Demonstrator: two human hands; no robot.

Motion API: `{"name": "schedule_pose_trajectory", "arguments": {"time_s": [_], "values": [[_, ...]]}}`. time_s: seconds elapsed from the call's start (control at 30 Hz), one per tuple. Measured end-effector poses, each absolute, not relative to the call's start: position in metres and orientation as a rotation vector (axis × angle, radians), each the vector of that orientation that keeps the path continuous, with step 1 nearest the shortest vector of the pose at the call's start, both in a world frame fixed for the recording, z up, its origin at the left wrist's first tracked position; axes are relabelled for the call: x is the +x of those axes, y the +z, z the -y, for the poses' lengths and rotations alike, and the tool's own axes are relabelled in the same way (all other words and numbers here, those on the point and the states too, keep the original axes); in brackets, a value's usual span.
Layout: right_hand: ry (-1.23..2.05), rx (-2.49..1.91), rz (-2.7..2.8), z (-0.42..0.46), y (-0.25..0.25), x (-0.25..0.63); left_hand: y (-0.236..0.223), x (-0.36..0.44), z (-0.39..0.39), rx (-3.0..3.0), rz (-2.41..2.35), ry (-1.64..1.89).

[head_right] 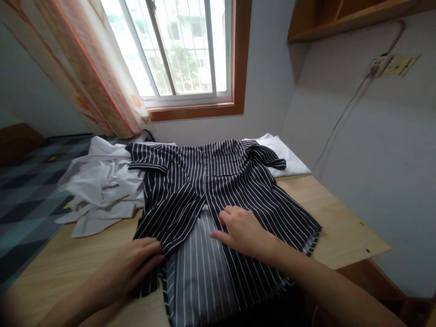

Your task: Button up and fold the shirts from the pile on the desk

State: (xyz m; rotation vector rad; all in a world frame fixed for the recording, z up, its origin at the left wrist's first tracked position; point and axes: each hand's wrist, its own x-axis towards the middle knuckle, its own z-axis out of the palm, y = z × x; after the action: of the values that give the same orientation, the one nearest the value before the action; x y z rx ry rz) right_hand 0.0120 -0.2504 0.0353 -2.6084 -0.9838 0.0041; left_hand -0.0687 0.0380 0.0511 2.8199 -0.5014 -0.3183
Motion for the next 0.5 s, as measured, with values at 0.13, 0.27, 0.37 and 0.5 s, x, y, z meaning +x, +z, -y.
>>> {"name": "schedule_pose_trajectory", "arguments": {"time_s": [0.13,0.27,0.37,0.5], "values": [[-0.113,-2.787,0.999,0.212,0.022,0.026,0.077,-0.065,-0.005,2.696,0.442,-0.247],[-0.172,-2.89,0.924,0.2,0.011,0.032,0.072,-0.061,0.024,2.568,0.756,-0.465],[-0.16,-2.868,0.873,0.205,0.008,0.037,0.062,-0.04,0.025,2.651,0.69,-0.298],[-0.016,-2.661,0.801,0.217,0.005,0.052,0.056,-0.004,0.024,2.83,0.577,0.072]]}}
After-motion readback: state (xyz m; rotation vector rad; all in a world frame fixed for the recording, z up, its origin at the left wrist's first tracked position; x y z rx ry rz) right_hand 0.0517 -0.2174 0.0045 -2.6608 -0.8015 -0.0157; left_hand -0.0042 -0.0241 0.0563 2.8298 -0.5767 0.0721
